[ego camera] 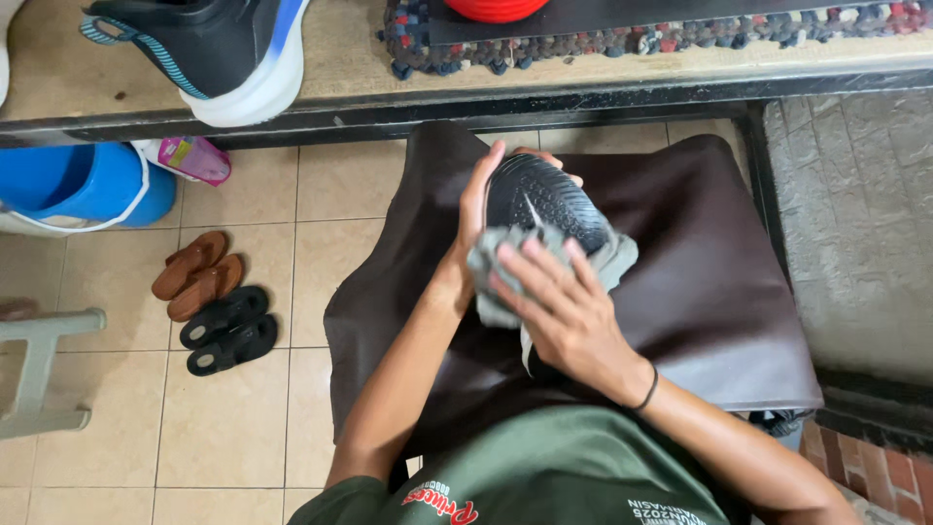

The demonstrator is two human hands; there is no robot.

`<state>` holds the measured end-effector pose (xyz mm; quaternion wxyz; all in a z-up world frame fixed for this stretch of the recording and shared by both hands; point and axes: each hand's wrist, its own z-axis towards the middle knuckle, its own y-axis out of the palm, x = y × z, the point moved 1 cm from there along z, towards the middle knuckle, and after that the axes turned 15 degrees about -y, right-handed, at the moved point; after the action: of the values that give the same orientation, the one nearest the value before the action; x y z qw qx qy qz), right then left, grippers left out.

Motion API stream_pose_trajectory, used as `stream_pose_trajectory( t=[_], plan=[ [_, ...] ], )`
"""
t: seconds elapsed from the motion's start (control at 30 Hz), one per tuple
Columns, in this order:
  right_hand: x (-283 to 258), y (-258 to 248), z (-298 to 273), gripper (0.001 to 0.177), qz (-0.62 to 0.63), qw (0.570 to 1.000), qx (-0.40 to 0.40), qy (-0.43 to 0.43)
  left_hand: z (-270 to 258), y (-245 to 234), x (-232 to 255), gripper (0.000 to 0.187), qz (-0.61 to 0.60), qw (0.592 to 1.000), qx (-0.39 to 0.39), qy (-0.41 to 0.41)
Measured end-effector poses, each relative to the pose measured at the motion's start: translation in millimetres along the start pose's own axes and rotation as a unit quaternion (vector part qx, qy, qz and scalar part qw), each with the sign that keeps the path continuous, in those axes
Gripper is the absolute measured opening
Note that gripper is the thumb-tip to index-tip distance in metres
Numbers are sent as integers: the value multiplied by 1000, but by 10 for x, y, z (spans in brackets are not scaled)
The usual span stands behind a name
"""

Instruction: The person cleans the sole of a shoe by spraying it with a cleaning solution, scrubbing it with a brush, and using a small hand tool to scrape debris from the tread before wiping it with a cloth.

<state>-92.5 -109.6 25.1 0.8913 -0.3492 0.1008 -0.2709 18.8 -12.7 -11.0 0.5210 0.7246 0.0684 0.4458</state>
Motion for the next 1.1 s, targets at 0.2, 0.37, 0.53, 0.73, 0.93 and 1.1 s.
stream_pose_trajectory(
  t=[0.2, 0.37, 0.53, 0.73, 0.93, 1.1],
  plan=[
    [196, -86, -184, 29, 4, 999, -15, -39, -78, 203, 21, 54, 21, 999, 28, 16],
    [627, -316, 159, 29, 96, 982, 116, 117, -214, 456, -10, 47, 78, 994, 42, 61],
    [395, -525, 354, 26, 82, 988, 111, 69, -187, 547, -148, 46, 52, 997, 43, 36],
    [524, -399, 89, 26, 70, 979, 106, 157, -320, 795, -69, 51, 111, 988, 66, 83],
    [662, -536, -179, 19, 41, 970, 155, 183, -306, 757, -103, 69, 154, 984, 56, 66],
    [458, -484, 323, 33, 26, 998, -15, 57, -195, 406, -343, 55, -253, 956, -83, -121]
  ],
)
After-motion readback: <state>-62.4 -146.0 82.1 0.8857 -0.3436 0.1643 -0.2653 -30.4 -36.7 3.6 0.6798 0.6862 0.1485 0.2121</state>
